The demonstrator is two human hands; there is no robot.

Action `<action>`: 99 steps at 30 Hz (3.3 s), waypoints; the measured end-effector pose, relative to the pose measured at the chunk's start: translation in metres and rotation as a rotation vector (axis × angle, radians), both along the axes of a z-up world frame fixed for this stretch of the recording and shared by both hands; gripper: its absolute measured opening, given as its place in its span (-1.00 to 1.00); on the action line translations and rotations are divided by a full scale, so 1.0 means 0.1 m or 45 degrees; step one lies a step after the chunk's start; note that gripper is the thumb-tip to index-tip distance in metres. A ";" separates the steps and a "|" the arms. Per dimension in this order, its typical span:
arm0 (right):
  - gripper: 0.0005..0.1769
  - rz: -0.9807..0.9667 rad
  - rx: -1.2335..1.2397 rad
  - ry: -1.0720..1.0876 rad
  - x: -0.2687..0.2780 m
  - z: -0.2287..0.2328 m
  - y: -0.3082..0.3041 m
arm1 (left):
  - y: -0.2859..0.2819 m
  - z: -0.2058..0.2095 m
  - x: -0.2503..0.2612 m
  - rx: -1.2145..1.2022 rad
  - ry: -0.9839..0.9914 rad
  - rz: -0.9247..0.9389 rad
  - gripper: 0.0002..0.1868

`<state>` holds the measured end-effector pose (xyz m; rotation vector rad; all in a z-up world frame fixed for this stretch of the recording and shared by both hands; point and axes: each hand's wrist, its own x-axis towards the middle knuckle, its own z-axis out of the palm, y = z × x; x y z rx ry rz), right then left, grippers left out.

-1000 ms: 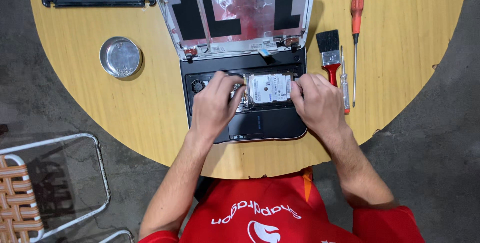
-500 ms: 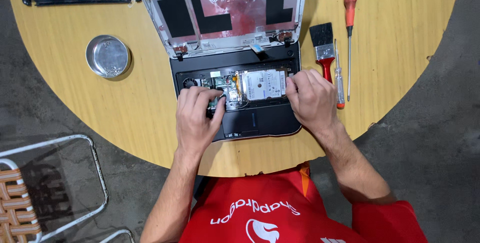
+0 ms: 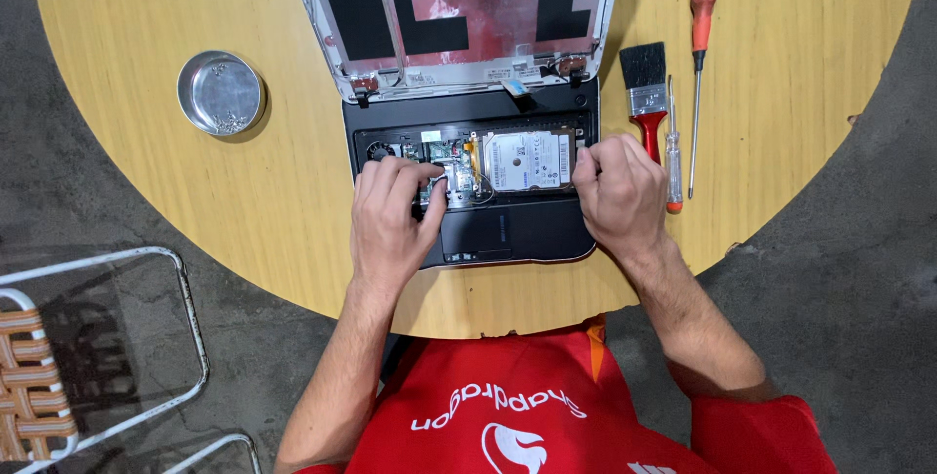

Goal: The person uses a screwdriver to remove screws from a disassembled laptop and places them into a small metal container. They then lift and remove the hard drive from the laptop chassis and set it on the table.

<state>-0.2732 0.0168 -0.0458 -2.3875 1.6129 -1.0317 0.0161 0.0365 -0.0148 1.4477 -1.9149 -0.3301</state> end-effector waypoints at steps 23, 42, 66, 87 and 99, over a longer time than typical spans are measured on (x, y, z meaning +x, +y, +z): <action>-0.66 -0.130 -0.006 -0.578 -0.11 -0.30 0.12 | -0.01 -0.01 0.04 0.017 0.051 0.012 -0.85; -0.36 -0.160 0.468 -1.356 0.08 0.52 0.34 | 0.02 0.16 -0.03 0.094 0.288 -0.081 -0.84; -0.48 -0.422 0.721 -1.487 -1.30 0.59 0.18 | -0.37 0.40 -1.93 0.234 0.385 -0.677 -0.56; -0.47 -0.456 0.593 -0.708 -1.78 0.55 -1.79 | -0.51 0.25 -2.23 0.142 -0.207 -0.865 -0.59; -0.32 -0.390 0.341 -0.023 -1.73 0.34 -1.62 | -0.50 0.21 -2.18 0.057 -0.172 -0.858 -0.59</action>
